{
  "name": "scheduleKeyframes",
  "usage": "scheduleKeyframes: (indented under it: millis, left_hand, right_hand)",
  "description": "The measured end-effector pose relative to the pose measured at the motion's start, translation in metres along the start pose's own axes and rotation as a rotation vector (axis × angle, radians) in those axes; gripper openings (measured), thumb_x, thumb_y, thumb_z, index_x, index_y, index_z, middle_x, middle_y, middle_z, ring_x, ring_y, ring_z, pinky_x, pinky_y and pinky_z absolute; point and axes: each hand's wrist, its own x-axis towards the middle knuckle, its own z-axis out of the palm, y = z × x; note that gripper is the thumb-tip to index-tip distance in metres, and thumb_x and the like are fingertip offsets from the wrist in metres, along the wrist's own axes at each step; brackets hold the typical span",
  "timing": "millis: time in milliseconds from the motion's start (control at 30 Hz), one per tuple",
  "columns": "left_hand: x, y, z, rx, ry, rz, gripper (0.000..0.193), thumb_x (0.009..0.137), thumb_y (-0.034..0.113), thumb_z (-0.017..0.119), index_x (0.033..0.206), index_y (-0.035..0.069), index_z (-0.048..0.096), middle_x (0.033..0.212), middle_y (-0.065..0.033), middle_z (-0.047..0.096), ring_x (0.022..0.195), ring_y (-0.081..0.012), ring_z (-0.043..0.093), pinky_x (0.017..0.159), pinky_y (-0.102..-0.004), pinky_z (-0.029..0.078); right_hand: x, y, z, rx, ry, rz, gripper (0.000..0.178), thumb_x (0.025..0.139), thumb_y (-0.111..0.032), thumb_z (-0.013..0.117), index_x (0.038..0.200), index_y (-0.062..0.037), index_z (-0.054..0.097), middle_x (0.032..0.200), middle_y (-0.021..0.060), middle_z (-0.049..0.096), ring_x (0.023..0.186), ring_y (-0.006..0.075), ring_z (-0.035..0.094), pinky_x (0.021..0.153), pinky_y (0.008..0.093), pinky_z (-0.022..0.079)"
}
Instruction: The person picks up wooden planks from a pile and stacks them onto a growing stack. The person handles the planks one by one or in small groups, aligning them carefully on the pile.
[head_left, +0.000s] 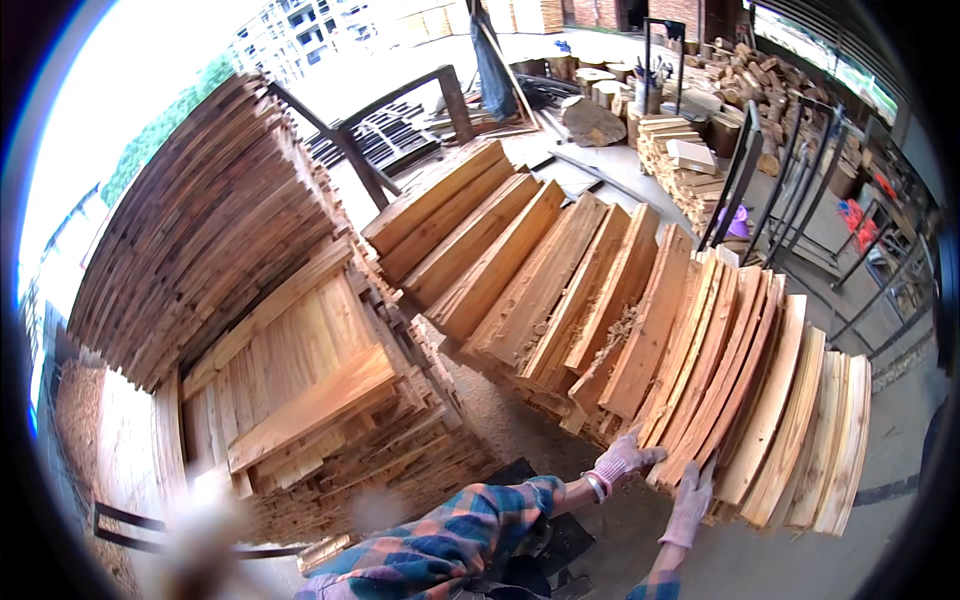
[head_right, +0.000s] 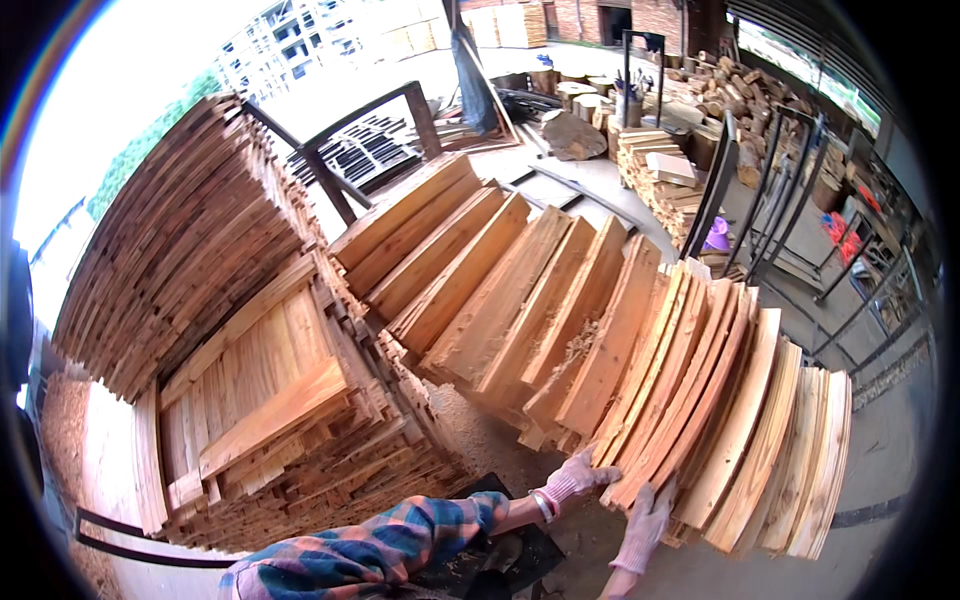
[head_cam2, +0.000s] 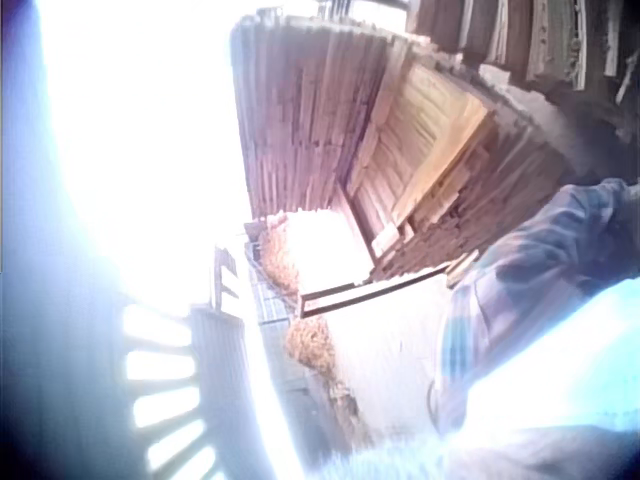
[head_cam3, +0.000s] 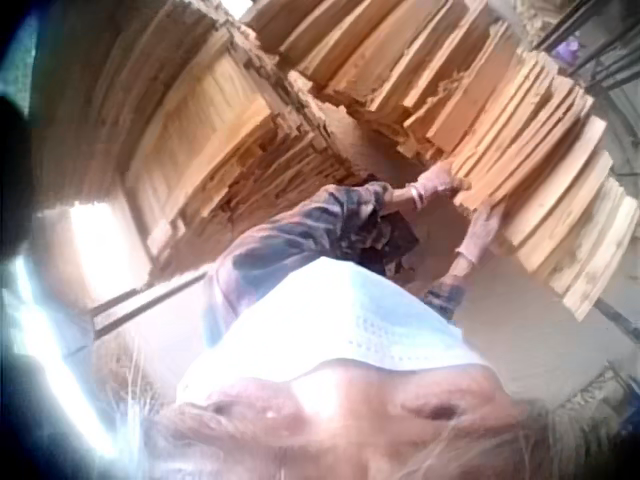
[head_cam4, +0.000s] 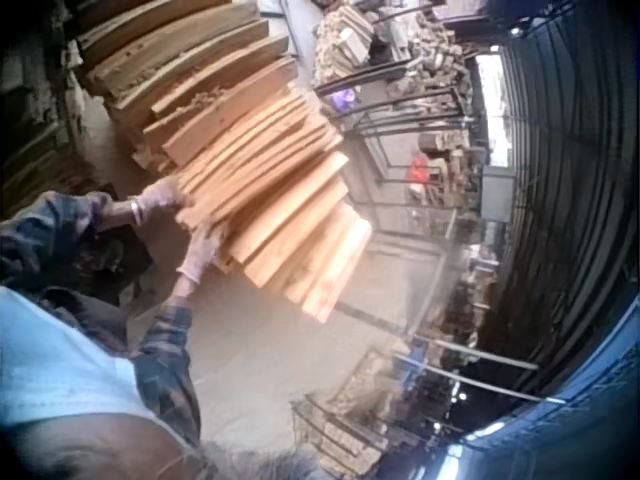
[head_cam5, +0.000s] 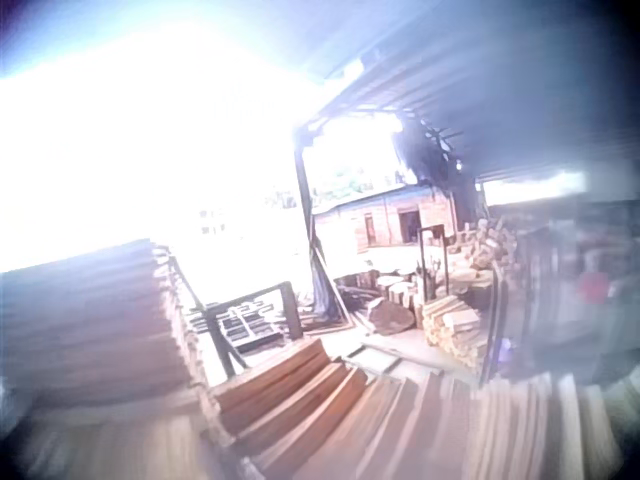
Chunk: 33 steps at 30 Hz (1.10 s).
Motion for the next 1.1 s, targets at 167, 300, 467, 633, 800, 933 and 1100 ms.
scheduleKeyframes:
  millis: [167, 300, 467, 633, 800, 933, 1100]
  left_hand:
    - [-0.091, -0.042, -0.045, -0.660, -0.288, -0.158, 0.070, 0.077, 0.033, 0.080, 0.133, 0.004, 0.049, 0.112, -0.0089, 0.065, 0.107, -0.0146, 0.057, 0.085, -0.0311, 0.051]
    - [-0.114, -0.068, -0.026, -0.517, -0.350, -0.220, 0.076, 0.078, 0.036, 0.079, 0.139, 0.008, 0.044, 0.103, -0.0034, 0.064, 0.087, -0.0109, 0.058, 0.073, -0.0287, 0.050]
    - [-0.156, -0.033, -0.055, -0.105, -0.619, -0.416, 0.087, 0.081, 0.045, 0.071, 0.148, 0.009, 0.029, 0.110, -0.0104, 0.063, 0.090, -0.0194, 0.062, 0.077, -0.0320, 0.051]
    - [-0.142, -0.017, -0.106, -0.475, -0.457, -0.299, 0.078, 0.091, 0.049, 0.059, 0.146, 0.001, 0.032, 0.138, -0.0150, 0.049, 0.128, -0.0222, 0.044, 0.106, -0.0337, 0.036]
    - [-0.137, 0.006, -0.110, 0.022, -0.260, -0.188, 0.108, 0.078, 0.030, 0.079, 0.153, 0.003, 0.006, 0.124, -0.0163, 0.058, 0.105, -0.0200, 0.057, 0.095, -0.0326, 0.044]
    - [-0.205, 0.030, -0.153, -0.586, -0.329, -0.164, 0.100, 0.076, 0.012, 0.079, 0.154, 0.012, 0.016, 0.096, -0.0012, 0.064, 0.078, -0.0065, 0.057, 0.066, -0.0211, 0.047]
    - [-0.286, -0.003, -0.222, -0.518, -0.059, 0.006, 0.098, 0.072, 0.016, 0.079, 0.151, 0.018, 0.021, 0.075, 0.0002, 0.064, 0.057, -0.0073, 0.055, 0.045, -0.0235, 0.042]
  right_hand:
    - [-0.084, 0.000, -0.007, 0.370, -0.145, 0.090, 0.071, 0.094, -0.036, 0.057, 0.147, 0.0020, 0.029, 0.140, 0.0213, 0.044, 0.123, 0.0291, 0.048, 0.106, 0.0378, 0.037]
    - [-0.069, 0.032, -0.008, 0.670, -0.162, 0.436, 0.078, 0.089, -0.053, 0.061, 0.143, -0.0011, 0.037, 0.138, 0.0157, 0.046, 0.125, 0.0246, 0.045, 0.106, 0.0363, 0.036]
    - [-0.102, 0.041, -0.022, 0.694, -0.267, 0.392, 0.073, 0.089, -0.059, 0.057, 0.138, -0.0053, 0.043, 0.134, 0.0097, 0.050, 0.120, 0.0232, 0.048, 0.104, 0.0385, 0.040]
    - [-0.091, -0.005, 0.004, 0.904, -0.520, 0.402, 0.073, 0.088, -0.059, 0.058, 0.137, -0.0067, 0.045, 0.133, 0.0073, 0.051, 0.119, 0.0234, 0.049, 0.103, 0.0389, 0.041]
    - [-0.110, 0.019, 0.027, 0.834, -0.398, 0.362, 0.080, 0.087, -0.064, 0.055, 0.140, -0.0050, 0.042, 0.134, 0.0111, 0.051, 0.120, 0.0261, 0.049, 0.104, 0.0415, 0.040]
    - [-0.158, -0.019, 0.048, 0.864, -0.394, 0.351, 0.084, 0.087, -0.066, 0.052, 0.139, -0.0017, 0.039, 0.128, 0.0156, 0.053, 0.114, 0.0269, 0.053, 0.098, 0.0428, 0.044]
    - [-0.204, -0.096, 0.100, 0.872, -0.727, 0.218, 0.079, 0.089, -0.063, 0.049, 0.137, -0.0006, 0.039, 0.122, 0.0190, 0.056, 0.106, 0.0267, 0.058, 0.088, 0.0419, 0.051]
